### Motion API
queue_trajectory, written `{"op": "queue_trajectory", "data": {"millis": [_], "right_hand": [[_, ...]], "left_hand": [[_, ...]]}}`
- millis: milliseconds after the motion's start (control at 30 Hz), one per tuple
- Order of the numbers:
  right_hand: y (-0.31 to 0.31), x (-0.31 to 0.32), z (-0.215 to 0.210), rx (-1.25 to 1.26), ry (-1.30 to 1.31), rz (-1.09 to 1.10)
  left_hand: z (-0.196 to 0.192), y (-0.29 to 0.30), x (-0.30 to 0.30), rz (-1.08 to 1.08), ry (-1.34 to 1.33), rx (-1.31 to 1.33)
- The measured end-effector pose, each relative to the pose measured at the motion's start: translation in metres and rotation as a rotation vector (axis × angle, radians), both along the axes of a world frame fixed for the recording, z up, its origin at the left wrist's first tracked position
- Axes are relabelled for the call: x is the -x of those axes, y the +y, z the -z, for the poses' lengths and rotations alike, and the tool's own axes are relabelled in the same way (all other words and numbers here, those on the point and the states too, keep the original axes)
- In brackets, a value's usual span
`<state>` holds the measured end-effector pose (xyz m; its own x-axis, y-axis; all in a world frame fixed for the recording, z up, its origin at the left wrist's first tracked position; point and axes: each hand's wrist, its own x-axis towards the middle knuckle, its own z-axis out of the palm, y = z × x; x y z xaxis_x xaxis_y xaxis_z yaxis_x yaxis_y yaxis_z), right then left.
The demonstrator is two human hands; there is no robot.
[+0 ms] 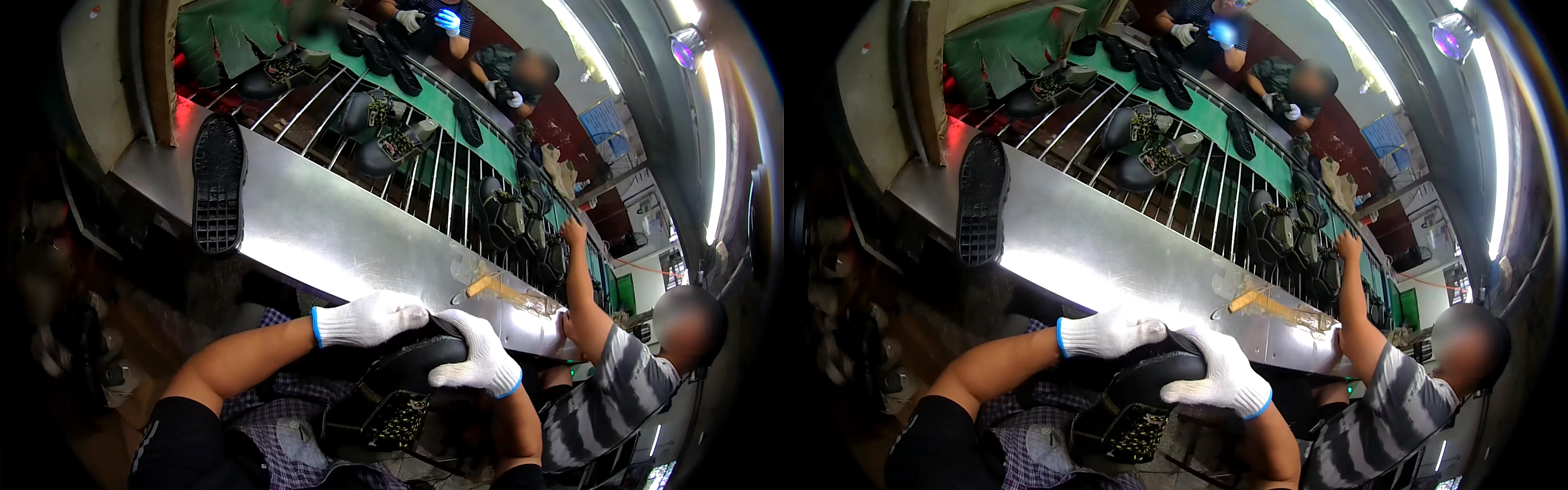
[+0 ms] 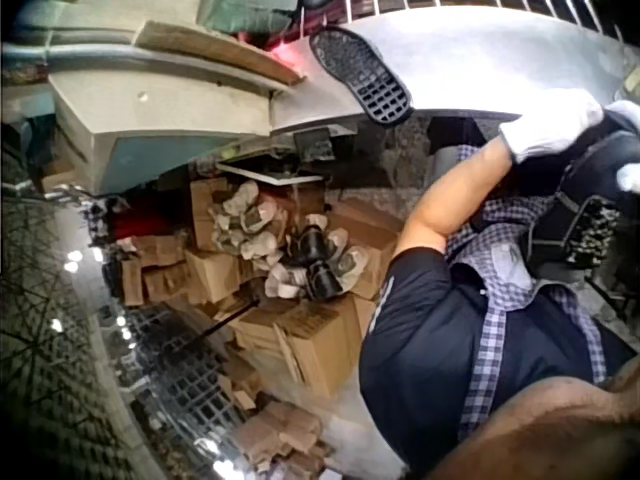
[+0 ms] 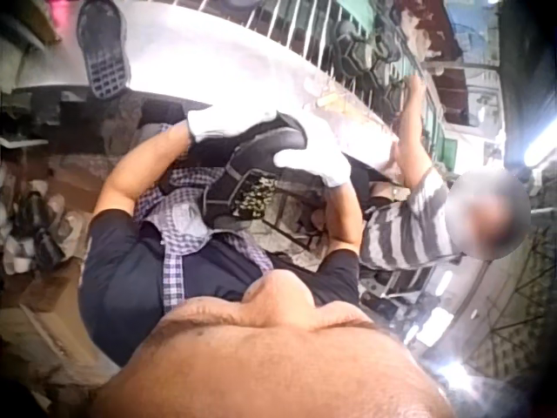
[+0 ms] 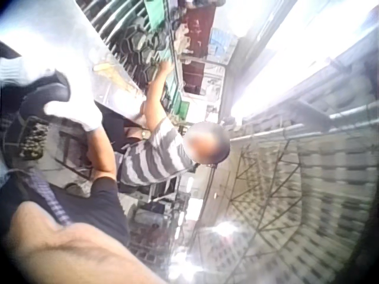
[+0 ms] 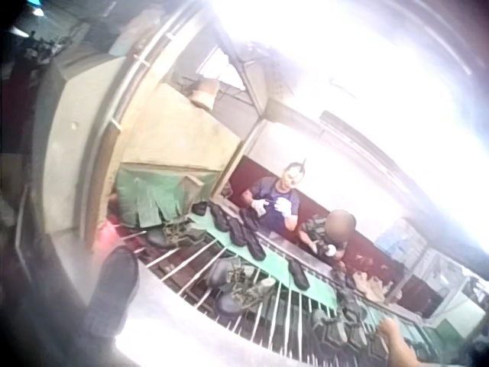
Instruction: The person manipulates shoes on a production line, using a tool to work on the sole and upper parts of different boots, and moves various shoes between the conveyor and the workstation.
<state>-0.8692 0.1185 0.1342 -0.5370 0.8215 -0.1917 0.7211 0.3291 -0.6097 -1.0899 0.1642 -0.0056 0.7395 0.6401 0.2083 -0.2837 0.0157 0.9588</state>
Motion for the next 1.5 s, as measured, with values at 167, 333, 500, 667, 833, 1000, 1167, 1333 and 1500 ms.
{"op": "queue_trajectory", "data": {"millis": [167, 333, 500, 667, 833, 1000, 1167, 1333, 1500], "right_hand": [[0.003, -0.012, 0.01, 0.01, 0.016, 0.007], [0.002, -0.012, 0.022, 0.046, 0.114, 0.016], [0.008, -0.015, 0.027, 0.118, 0.156, 0.029], [0.003, -0.008, 0.029, 0.063, 0.163, 0.04], [-0.002, -0.007, 0.026, 0.069, 0.17, 0.061], [-0.014, 0.016, 0.022, 0.02, 0.296, 0.166], [-0.011, 0.023, 0.022, -0.195, 0.251, -0.081], [-0.012, 0.034, -0.001, -0.207, 0.14, -0.188], [-0.029, 0.05, 0.078, 0.199, 1.298, 0.15]], "left_hand": [[-0.006, -0.011, 0.035, 0.186, 0.03, -0.031], [-0.025, -0.035, 0.053, 0.086, 0.234, -0.205], [-0.032, -0.049, 0.05, -0.07, 0.336, -0.275], [-0.014, -0.044, 0.053, -0.076, 0.202, -0.214], [-0.022, -0.078, 0.052, -0.186, 0.26, -0.233], [-0.017, -0.092, 0.049, -0.429, 0.083, -0.401], [-0.069, -0.047, 0.057, -0.081, 0.468, -0.239], [-0.076, -0.053, 0.045, -0.116, 0.763, -0.416], [-0.097, -0.058, 0.072, -0.288, 0.644, -0.297]]}}
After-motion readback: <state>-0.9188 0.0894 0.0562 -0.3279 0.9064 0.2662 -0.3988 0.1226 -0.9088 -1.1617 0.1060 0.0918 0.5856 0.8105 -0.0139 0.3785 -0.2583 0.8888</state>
